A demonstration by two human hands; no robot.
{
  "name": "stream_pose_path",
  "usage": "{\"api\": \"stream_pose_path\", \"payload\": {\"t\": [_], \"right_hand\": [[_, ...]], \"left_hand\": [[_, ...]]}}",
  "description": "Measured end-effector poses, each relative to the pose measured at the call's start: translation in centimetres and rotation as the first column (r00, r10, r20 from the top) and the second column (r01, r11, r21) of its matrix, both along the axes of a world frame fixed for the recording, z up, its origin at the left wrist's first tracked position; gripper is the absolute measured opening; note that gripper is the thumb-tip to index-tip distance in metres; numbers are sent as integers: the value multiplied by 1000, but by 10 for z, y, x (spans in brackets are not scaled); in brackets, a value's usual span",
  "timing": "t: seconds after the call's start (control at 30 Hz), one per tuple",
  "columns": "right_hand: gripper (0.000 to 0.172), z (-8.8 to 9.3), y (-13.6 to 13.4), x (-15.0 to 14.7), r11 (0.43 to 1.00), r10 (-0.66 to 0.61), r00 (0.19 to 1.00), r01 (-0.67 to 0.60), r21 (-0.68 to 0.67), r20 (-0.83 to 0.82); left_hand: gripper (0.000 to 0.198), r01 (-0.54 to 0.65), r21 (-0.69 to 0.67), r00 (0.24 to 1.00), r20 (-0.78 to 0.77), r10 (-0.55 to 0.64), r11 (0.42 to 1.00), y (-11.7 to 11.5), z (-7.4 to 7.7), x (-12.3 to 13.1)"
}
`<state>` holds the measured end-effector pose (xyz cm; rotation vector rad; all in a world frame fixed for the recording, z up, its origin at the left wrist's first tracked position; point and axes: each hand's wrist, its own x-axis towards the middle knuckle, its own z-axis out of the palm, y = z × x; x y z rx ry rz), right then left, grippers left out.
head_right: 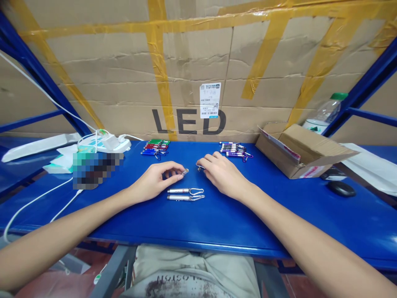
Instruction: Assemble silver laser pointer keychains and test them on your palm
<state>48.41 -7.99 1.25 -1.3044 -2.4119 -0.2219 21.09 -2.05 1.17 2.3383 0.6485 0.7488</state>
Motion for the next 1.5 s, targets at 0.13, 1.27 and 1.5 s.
{"api": "stream_pose_path", "payload": {"t": [0.13,1.27,1.5], "right_hand": [[29,1,-1,-2,1000,3,999,-2,-18,40],[9,4,-12,-23,980,74,870,-153,-124,-488],[10,1,-8,-24,967,24,799,-172,-190,-601]], "left_hand": [[22,17,20,1000,-7,-17,1000,0,0,-1],[26,62,56,997,-41,-59,997,-1,-3,-1],[27,59,80,998,-26,-57,995,-1,-4,-1]]}}
